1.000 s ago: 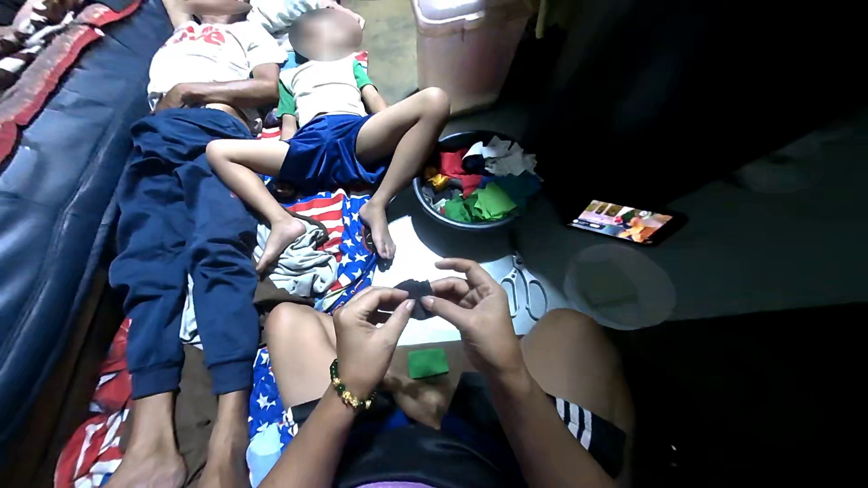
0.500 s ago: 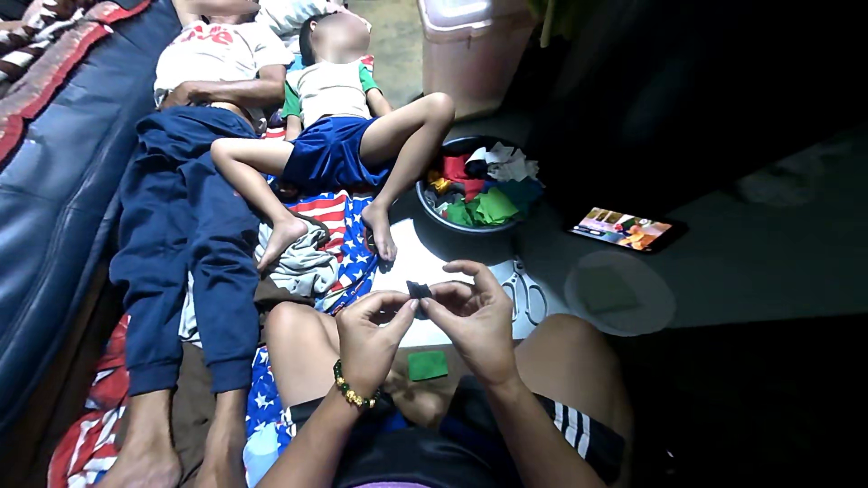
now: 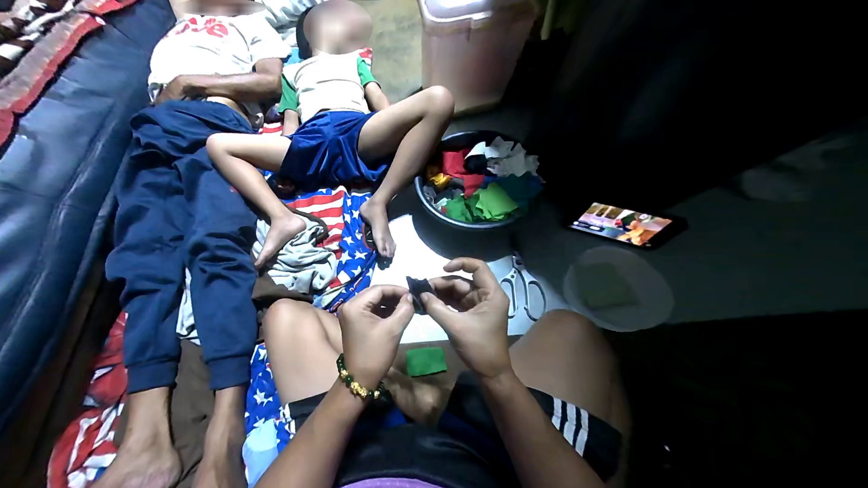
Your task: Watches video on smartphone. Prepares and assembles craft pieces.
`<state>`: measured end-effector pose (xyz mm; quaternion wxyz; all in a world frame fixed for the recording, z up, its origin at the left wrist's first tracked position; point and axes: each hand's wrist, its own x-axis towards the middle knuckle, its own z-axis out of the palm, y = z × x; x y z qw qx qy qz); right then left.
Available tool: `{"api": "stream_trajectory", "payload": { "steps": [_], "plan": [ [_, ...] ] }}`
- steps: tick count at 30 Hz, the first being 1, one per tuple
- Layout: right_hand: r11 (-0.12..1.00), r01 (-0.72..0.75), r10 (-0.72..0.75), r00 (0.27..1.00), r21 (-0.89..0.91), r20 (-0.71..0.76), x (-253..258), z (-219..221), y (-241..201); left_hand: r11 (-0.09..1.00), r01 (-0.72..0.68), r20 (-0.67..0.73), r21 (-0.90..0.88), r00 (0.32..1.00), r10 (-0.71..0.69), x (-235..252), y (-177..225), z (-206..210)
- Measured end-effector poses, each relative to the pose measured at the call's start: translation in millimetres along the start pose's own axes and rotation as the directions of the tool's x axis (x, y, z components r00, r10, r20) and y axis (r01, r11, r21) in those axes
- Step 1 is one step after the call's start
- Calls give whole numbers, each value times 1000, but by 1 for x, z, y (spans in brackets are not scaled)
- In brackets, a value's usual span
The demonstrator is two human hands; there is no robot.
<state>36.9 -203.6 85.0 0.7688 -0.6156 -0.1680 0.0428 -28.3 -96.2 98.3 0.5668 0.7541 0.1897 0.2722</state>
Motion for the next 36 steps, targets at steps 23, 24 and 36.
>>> {"api": "stream_trajectory", "payload": {
  "steps": [23, 24, 36],
  "plan": [
    [805, -574, 576, 817, 149, 30, 17, -27, 65, 547, 411, 13, -729, 808, -589, 25, -44, -24],
    [813, -579, 577, 816, 69, 48, 16, -26, 75, 552, 421, 30, -720, 813, -581, 25, -48, -25],
    [648, -175, 640, 652, -741, 406, -18, 6, 153, 560, 637, 172, -530, 727, -665, 24, -82, -12]
  ]
}}
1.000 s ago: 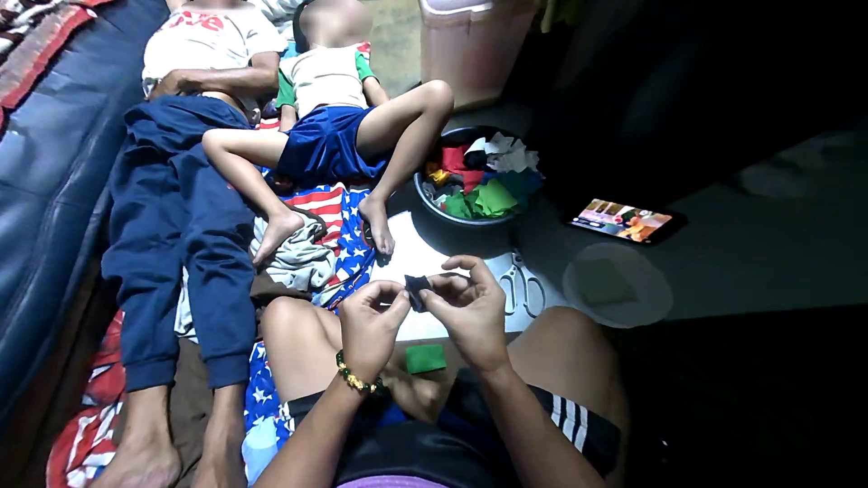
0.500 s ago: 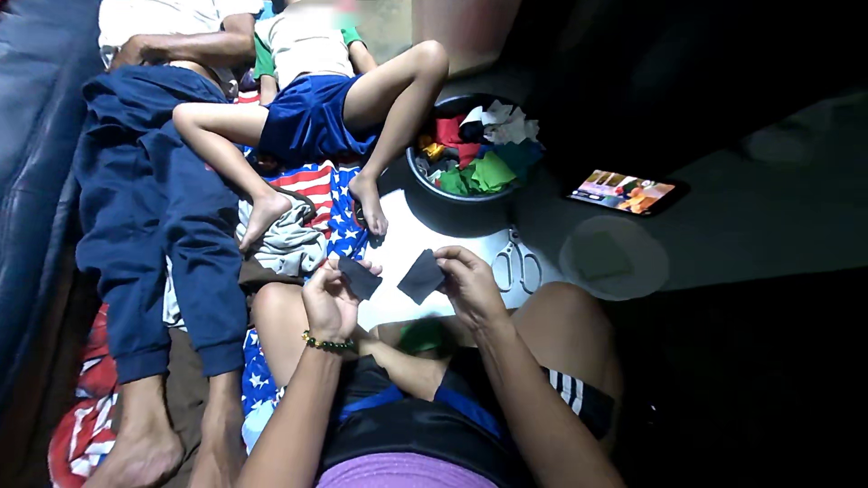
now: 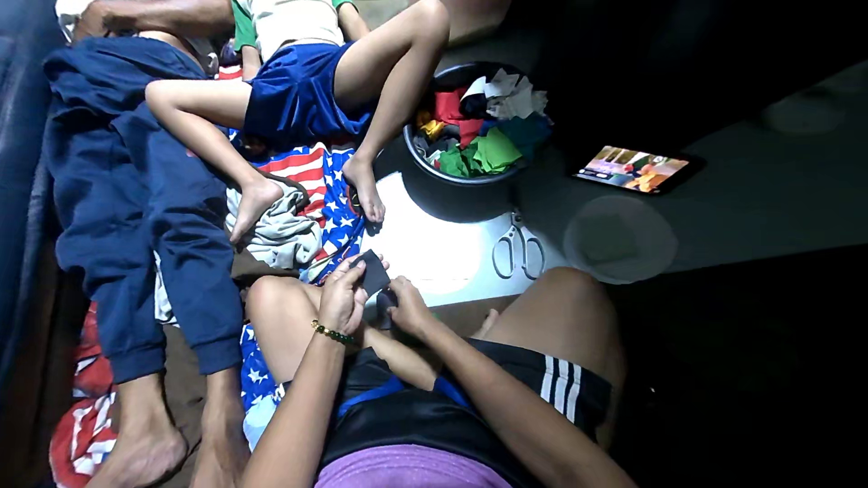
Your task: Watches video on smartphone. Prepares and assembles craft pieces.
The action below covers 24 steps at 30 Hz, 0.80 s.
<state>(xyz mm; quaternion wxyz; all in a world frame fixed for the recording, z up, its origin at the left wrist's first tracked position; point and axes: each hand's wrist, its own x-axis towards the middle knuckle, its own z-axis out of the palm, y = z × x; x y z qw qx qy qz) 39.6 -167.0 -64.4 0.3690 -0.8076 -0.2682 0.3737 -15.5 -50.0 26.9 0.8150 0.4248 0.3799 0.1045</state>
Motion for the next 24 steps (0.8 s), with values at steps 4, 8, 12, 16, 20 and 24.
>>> {"api": "stream_trajectory", "payload": {
  "steps": [4, 8, 12, 16, 20, 24],
  "plan": [
    [996, 55, -44, 989, 76, -140, -6, -11, -1, 1000, 2, -53, 0, 999, -2, 6, -7, 7],
    [649, -89, 205, 977, 755, -61, -20, -35, -16, 998, 50, -38, 50, 998, -48, 10, -17, 16],
    [224, -269, 247, 946, 937, 212, -32, -64, -9, 909, -200, 264, 365, 959, 105, 11, -32, 15],
    [436, -195, 258, 962, 879, 86, -29, -92, 8, 656, -444, 540, 610, 839, 66, 23, -43, 11],
    [721, -165, 265, 963, 673, -49, -10, -113, 28, 591, -318, 445, 741, 892, -79, 37, -58, 20],
    [912, -142, 186, 979, 386, -79, 2, -113, 53, 578, -143, 314, 803, 926, -208, 53, -87, 22]
  ]
}}
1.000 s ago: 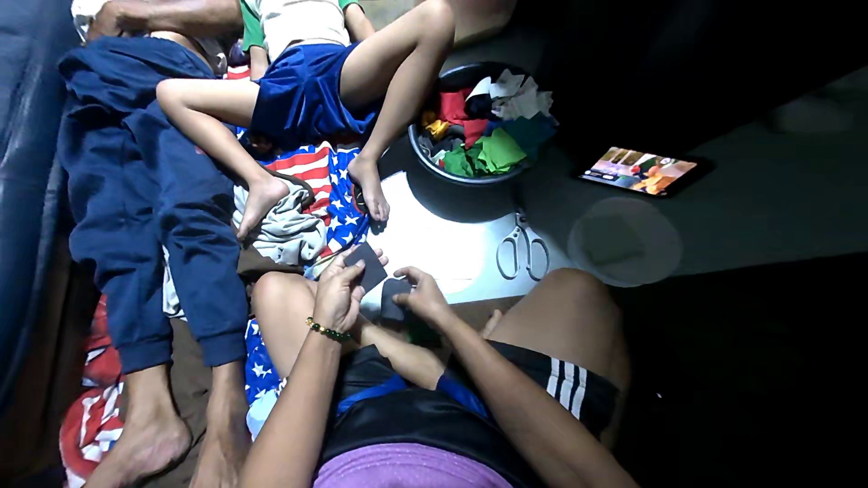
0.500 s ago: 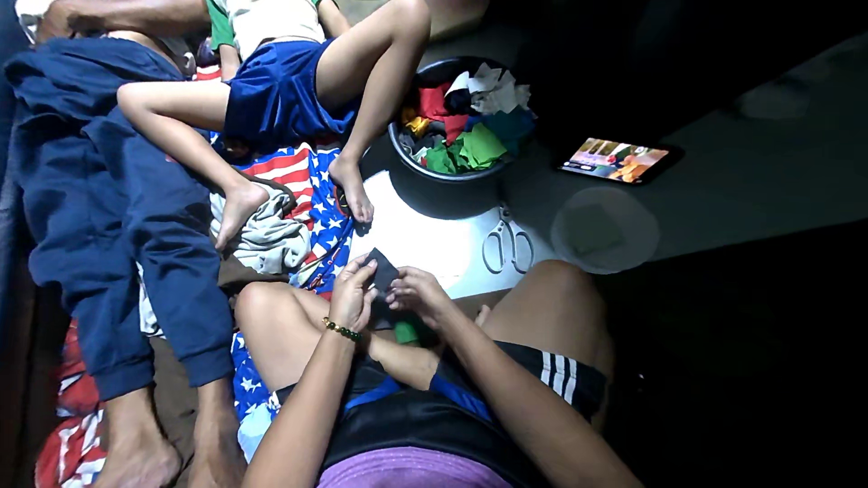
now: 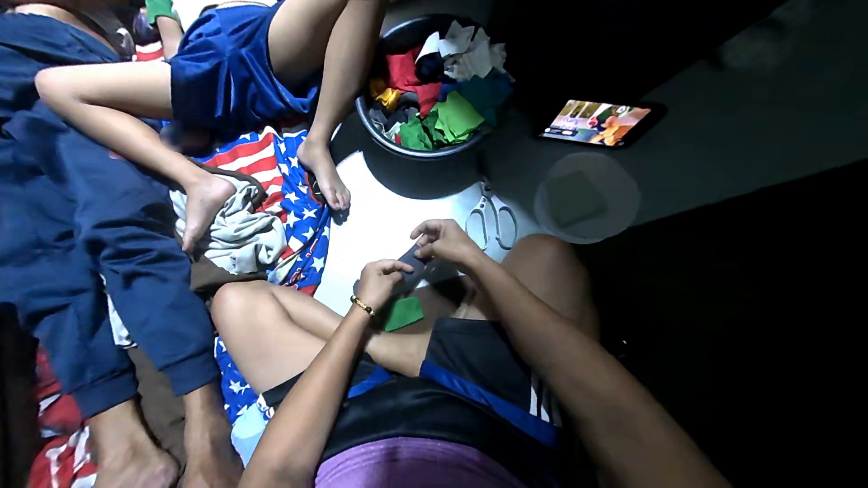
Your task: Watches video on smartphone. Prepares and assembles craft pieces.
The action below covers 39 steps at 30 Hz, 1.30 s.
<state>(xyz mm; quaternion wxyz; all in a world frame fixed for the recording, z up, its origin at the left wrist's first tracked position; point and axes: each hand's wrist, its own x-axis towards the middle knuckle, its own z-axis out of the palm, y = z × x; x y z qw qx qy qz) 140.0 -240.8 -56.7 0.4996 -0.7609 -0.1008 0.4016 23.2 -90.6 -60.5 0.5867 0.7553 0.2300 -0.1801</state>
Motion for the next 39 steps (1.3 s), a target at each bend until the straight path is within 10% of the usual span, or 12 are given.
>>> {"api": "stream_trajectory", "payload": {
  "steps": [25, 31, 39],
  "plan": [
    [926, 162, -216, 968, -341, -125, 16, 7, 22, 985, 153, 36, -83, 988, -151, 0, -9, 23],
    [919, 192, -246, 962, -344, -120, 18, 6, 25, 969, -48, -263, 243, 958, 113, -3, -23, 13],
    [921, 197, -250, 960, -337, -123, 21, 6, 28, 890, -186, -162, 417, 948, 274, 0, -32, 20]
  ]
}}
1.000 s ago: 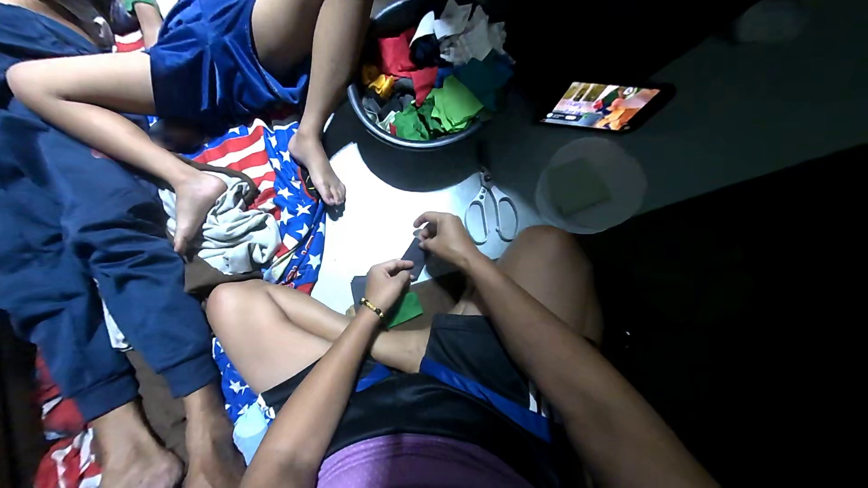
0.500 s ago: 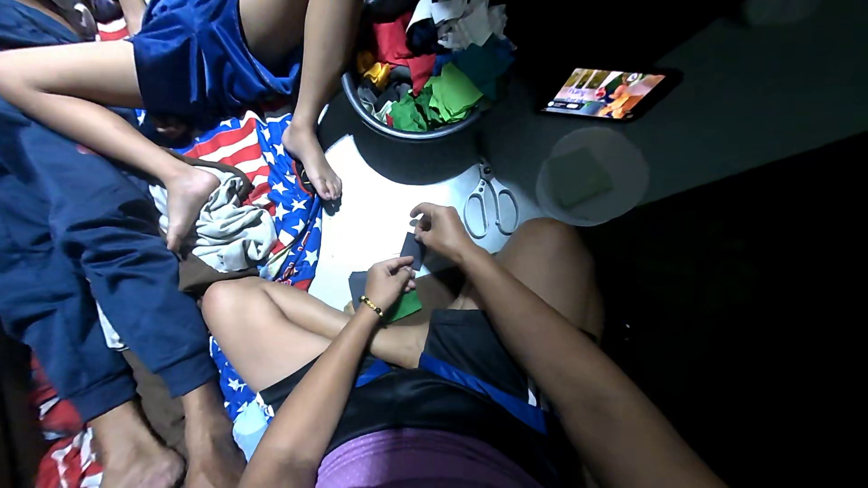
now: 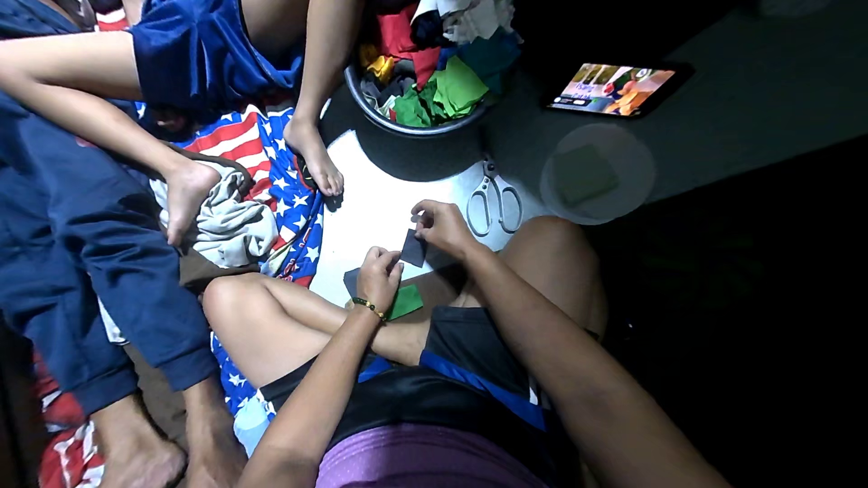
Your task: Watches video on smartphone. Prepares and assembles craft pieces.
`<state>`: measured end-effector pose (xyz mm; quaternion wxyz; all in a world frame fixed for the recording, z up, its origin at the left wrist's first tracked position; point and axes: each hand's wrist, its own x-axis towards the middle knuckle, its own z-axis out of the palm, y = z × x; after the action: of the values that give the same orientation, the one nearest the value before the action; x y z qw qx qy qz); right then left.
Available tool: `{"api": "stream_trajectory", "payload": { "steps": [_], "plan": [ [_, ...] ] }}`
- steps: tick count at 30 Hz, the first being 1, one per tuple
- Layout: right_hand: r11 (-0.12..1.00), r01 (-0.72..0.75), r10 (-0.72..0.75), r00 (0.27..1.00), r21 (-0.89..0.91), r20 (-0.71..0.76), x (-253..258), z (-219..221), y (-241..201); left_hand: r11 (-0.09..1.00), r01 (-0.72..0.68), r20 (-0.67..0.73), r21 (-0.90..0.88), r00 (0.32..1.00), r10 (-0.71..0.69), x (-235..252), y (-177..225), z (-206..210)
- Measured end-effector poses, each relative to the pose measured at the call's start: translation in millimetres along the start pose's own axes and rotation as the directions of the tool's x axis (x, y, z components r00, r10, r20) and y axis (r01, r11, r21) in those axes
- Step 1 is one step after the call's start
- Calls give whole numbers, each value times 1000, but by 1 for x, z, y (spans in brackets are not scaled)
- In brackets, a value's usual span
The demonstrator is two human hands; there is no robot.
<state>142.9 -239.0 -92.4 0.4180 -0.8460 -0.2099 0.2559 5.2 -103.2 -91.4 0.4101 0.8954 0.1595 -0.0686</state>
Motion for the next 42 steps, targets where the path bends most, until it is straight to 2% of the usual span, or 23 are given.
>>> {"api": "stream_trajectory", "payload": {
  "steps": [7, 15, 21, 36, 42],
  "plan": [
    [1000, 20, -20, 999, 1, 28, -1, -2, -1, 992, -46, 1, 118, 999, 47, 3, 4, 4],
    [1000, -3, 3, 1000, -11, 30, 1, -1, -1, 969, -171, -40, 180, 983, 181, 5, -2, 10],
    [1000, 1, -1, 1000, -21, 24, 2, 2, 3, 965, -133, 70, 224, 990, 120, 8, 3, 7],
    [1000, 9, -9, 1000, -21, 27, 1, 2, 4, 938, -143, 116, 315, 987, 112, 7, 6, 11],
    [999, 14, -13, 1000, -32, 28, 1, 2, 4, 939, -171, 75, 298, 985, 156, 4, 4, 11]
  ]
}}
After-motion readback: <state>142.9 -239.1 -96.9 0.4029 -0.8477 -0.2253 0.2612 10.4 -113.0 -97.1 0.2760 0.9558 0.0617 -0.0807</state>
